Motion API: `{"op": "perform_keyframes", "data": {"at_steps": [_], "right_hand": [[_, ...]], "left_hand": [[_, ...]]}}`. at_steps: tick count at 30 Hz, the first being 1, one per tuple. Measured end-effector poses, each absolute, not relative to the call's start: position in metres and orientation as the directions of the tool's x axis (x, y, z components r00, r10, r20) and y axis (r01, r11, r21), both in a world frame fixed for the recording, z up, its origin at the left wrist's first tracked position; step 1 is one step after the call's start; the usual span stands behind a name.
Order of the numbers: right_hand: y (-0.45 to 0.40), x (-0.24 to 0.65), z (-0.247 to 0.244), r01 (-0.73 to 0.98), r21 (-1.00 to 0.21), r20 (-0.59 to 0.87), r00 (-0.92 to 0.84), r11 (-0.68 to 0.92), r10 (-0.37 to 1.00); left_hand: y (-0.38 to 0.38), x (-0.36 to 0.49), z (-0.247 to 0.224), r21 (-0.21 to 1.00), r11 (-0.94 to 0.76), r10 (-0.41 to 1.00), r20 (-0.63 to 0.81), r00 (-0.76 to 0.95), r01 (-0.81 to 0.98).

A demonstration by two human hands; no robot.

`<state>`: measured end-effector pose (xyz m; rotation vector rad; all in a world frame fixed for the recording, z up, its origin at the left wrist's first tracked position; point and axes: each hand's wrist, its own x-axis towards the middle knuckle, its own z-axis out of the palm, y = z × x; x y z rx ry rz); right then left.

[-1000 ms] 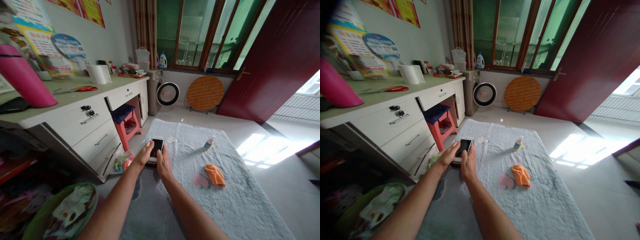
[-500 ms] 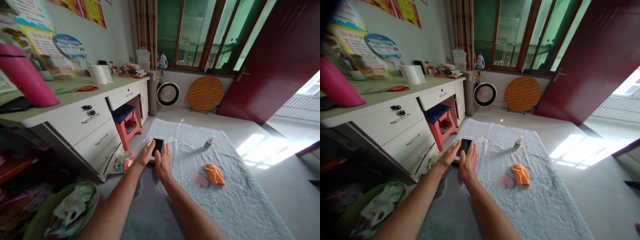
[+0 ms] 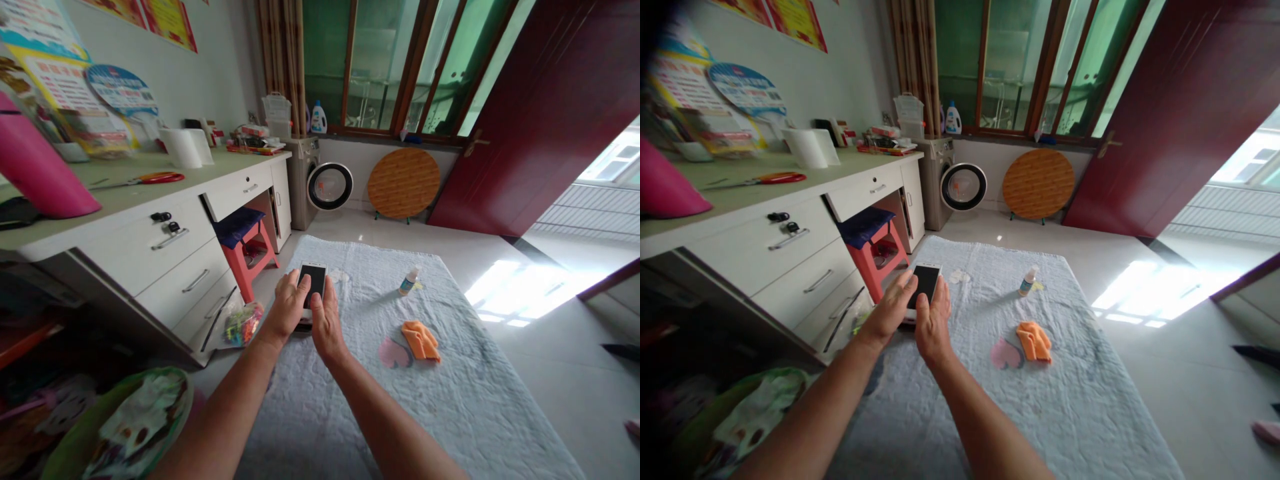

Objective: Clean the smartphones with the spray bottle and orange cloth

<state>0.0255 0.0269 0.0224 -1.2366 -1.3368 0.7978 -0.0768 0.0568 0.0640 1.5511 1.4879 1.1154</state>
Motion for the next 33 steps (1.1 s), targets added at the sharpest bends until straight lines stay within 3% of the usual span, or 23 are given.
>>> {"op": "perform_keyframes", "data": {"at_steps": [4,7,12,15,19,24,28,33], "right_hand": [[0.011,0.060,0.041,0.085,-0.947,0.315,0.067,0.309,0.947],[0.001,0.091,0.039,-0.030,-0.973,0.227,0.089,0.230,0.970],[-0.004,0.134,0.020,0.130,-0.985,0.146,0.303,0.111,0.942],[0.002,0.150,0.009,0.262,-0.964,0.129,0.291,0.051,0.948],[0.008,0.160,0.000,0.367,-0.929,0.168,0.317,0.043,0.933],[0.004,0.167,0.001,0.589,-0.808,0.180,0.221,0.016,0.959],[0.000,0.172,0.007,0.704,-0.709,0.164,0.098,0.048,0.982],[-0.002,0.182,0.017,0.810,-0.586,0.161,0.095,0.017,0.982]], "left_hand": [[0.036,-0.050,0.080,0.989,-0.070,0.996,0.061,0.070,0.134],[0.021,-0.024,0.080,0.998,-0.066,0.974,0.066,0.217,-0.009],[0.005,0.011,0.062,0.996,0.080,0.929,-0.061,0.365,-0.037],[0.004,0.020,0.046,0.989,0.126,0.891,-0.079,0.447,-0.076],[0.009,0.022,0.018,0.985,-0.021,0.873,-0.065,0.483,0.169],[0.013,0.026,0.000,0.870,-0.258,0.903,0.063,0.424,0.421],[0.014,0.033,0.002,0.709,-0.321,0.908,0.040,0.418,0.628],[0.014,0.035,0.000,0.569,-0.334,0.915,0.003,0.404,0.752]]}}
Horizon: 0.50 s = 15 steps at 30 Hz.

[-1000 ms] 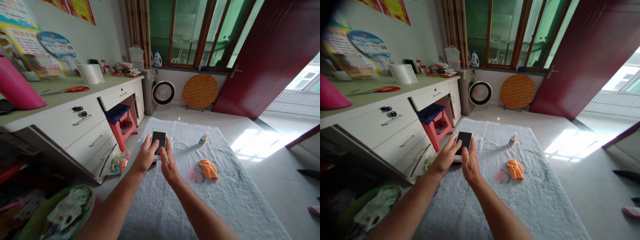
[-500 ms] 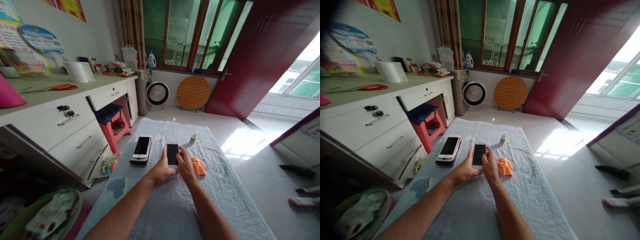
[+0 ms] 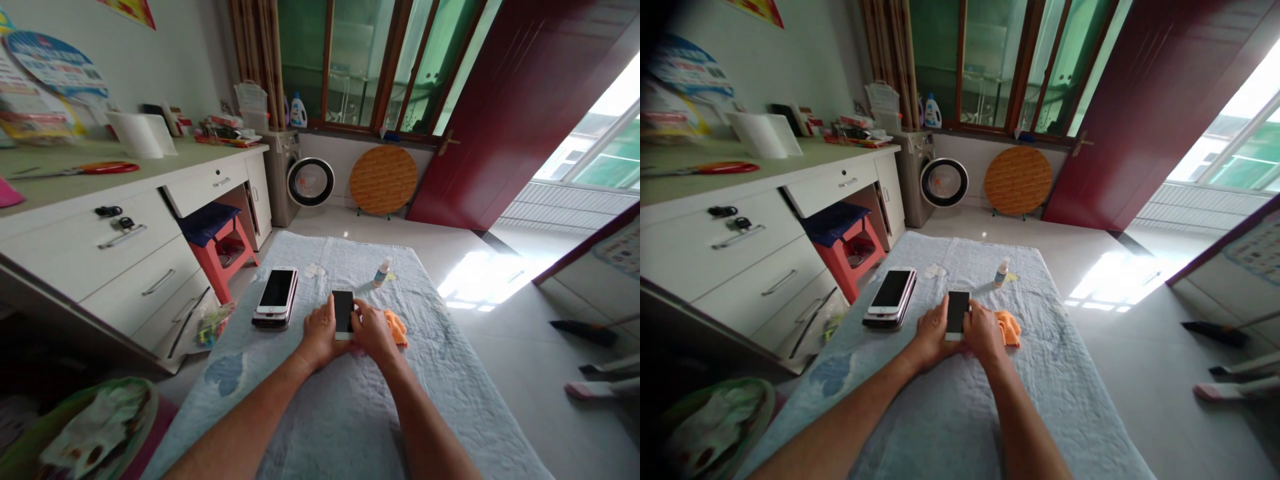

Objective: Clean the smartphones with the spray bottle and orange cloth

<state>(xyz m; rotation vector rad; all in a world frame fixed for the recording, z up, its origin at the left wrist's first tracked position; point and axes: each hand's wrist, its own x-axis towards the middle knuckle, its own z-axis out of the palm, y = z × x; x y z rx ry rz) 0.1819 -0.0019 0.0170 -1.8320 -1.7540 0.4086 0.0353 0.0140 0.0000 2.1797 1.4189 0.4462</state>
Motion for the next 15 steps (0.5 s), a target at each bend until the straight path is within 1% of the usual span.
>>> {"op": "perform_keyframes", "data": {"at_steps": [4,5,7,8,11,13,15], "right_hand": [[-0.004,0.207,0.029,0.864,-0.503,0.227,0.149,-0.015,0.963],[-0.005,0.215,0.031,0.883,-0.469,0.251,0.160,-0.025,0.955],[-0.007,0.229,0.032,0.930,-0.366,0.259,0.112,-0.010,0.959],[-0.009,0.234,0.031,0.947,-0.319,0.244,0.126,-0.043,0.962],[-0.012,0.244,0.022,0.956,-0.242,0.116,0.196,-0.164,0.974],[-0.011,0.246,0.015,0.958,-0.231,0.060,0.189,-0.170,0.980],[-0.009,0.249,0.009,0.952,-0.274,0.057,0.161,-0.139,0.985]], "left_hand": [[0.014,0.033,-0.003,0.546,-0.326,0.920,-0.004,0.391,0.772],[0.015,0.033,-0.003,0.539,-0.329,0.920,-0.002,0.391,0.775],[0.015,0.031,-0.002,0.527,-0.344,0.917,0.010,0.399,0.777],[0.015,0.031,-0.003,0.520,-0.350,0.917,0.020,0.398,0.780],[0.017,0.029,-0.006,0.486,-0.345,0.930,0.063,0.361,0.803],[0.020,0.027,-0.009,0.480,-0.345,0.934,0.092,0.345,0.807],[0.021,0.026,-0.011,0.494,-0.353,0.931,0.099,0.352,0.795]]}}
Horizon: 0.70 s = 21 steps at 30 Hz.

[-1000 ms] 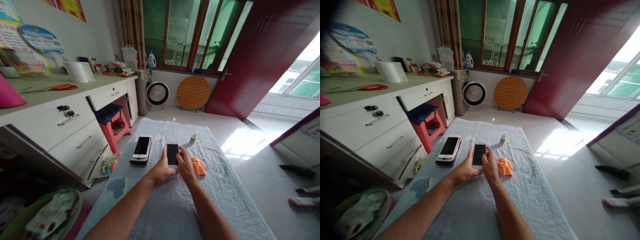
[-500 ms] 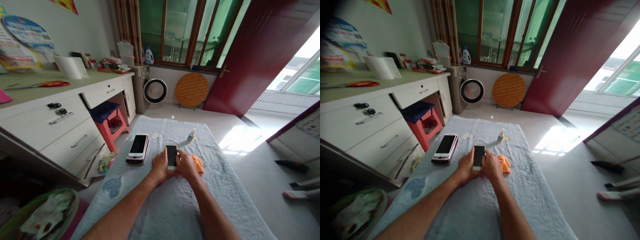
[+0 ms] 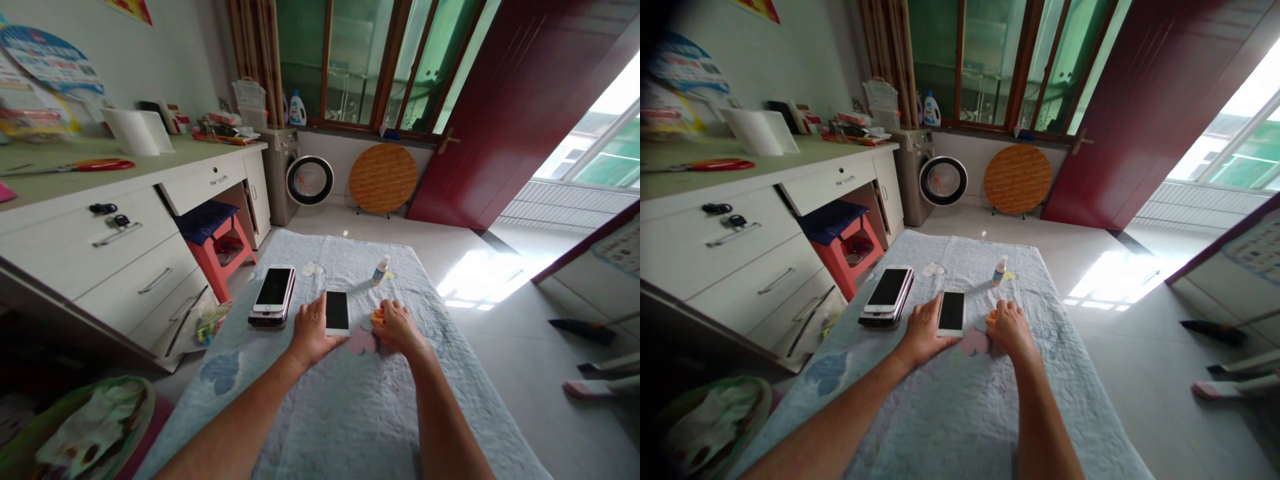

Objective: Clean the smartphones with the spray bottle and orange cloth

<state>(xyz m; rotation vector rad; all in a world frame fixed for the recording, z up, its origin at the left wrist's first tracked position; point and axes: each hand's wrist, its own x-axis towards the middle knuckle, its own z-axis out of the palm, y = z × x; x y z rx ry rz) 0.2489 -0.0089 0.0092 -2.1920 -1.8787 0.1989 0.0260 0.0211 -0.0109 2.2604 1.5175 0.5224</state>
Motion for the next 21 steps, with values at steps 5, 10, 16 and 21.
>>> {"op": "perform_keyframes", "data": {"at_steps": [5,10,16,21], "right_hand": [[-0.003,0.248,0.012,0.872,-0.485,0.113,0.135,-0.064,0.984],[0.001,0.224,0.017,0.812,-0.580,0.215,0.077,0.064,0.974],[0.005,0.206,-0.001,0.794,-0.599,0.289,0.092,0.105,0.953],[0.008,0.206,-0.009,0.787,-0.612,0.280,0.125,0.077,0.952]], "left_hand": [[0.021,0.024,-0.006,0.510,-0.351,0.927,0.072,0.367,0.785],[0.019,0.025,-0.009,0.514,-0.462,0.879,0.152,0.453,0.723],[0.015,0.028,-0.014,0.472,-0.525,0.850,0.241,0.469,0.708],[0.009,0.029,-0.009,0.437,-0.546,0.838,0.262,0.479,0.715]]}}
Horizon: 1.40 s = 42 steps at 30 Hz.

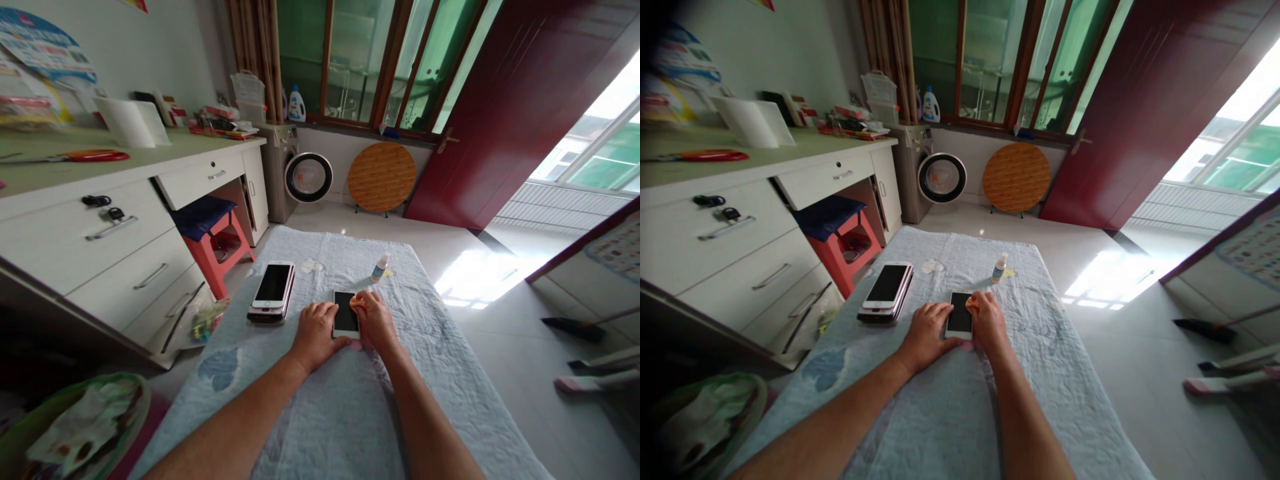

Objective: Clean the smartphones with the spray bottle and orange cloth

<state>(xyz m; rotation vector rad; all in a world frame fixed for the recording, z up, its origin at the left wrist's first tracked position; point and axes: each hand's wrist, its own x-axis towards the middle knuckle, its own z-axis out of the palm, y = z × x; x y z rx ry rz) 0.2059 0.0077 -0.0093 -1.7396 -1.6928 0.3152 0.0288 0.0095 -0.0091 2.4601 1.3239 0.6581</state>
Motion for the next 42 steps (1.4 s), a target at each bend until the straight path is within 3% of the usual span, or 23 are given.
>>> {"op": "perform_keyframes", "data": {"at_steps": [8,12,15,28,36,42], "right_hand": [[0.000,0.214,0.016,0.807,-0.584,0.069,-0.054,0.085,0.996],[-0.009,0.220,0.032,0.770,-0.635,-0.149,-0.191,0.054,0.970],[-0.012,0.222,0.036,0.745,-0.665,-0.204,-0.245,0.049,0.948],[0.022,0.212,-0.005,0.802,-0.597,0.195,0.115,0.025,0.974],[0.045,0.208,0.000,0.875,-0.481,0.213,0.172,-0.050,0.962],[0.057,0.187,0.008,0.900,-0.435,0.160,0.095,-0.016,0.983]], "left_hand": [[0.008,0.029,-0.011,0.400,-0.546,0.838,0.258,0.481,0.736],[0.009,0.029,-0.013,0.410,-0.554,0.833,0.258,0.490,0.725],[0.010,0.029,-0.012,0.413,-0.558,0.830,0.255,0.496,0.720],[0.012,0.029,-0.010,0.419,-0.576,0.815,0.231,0.531,0.702],[0.010,0.030,-0.002,0.406,-0.579,0.813,0.221,0.538,0.707],[0.009,0.030,0.000,0.397,-0.592,0.805,0.240,0.543,0.702]]}}
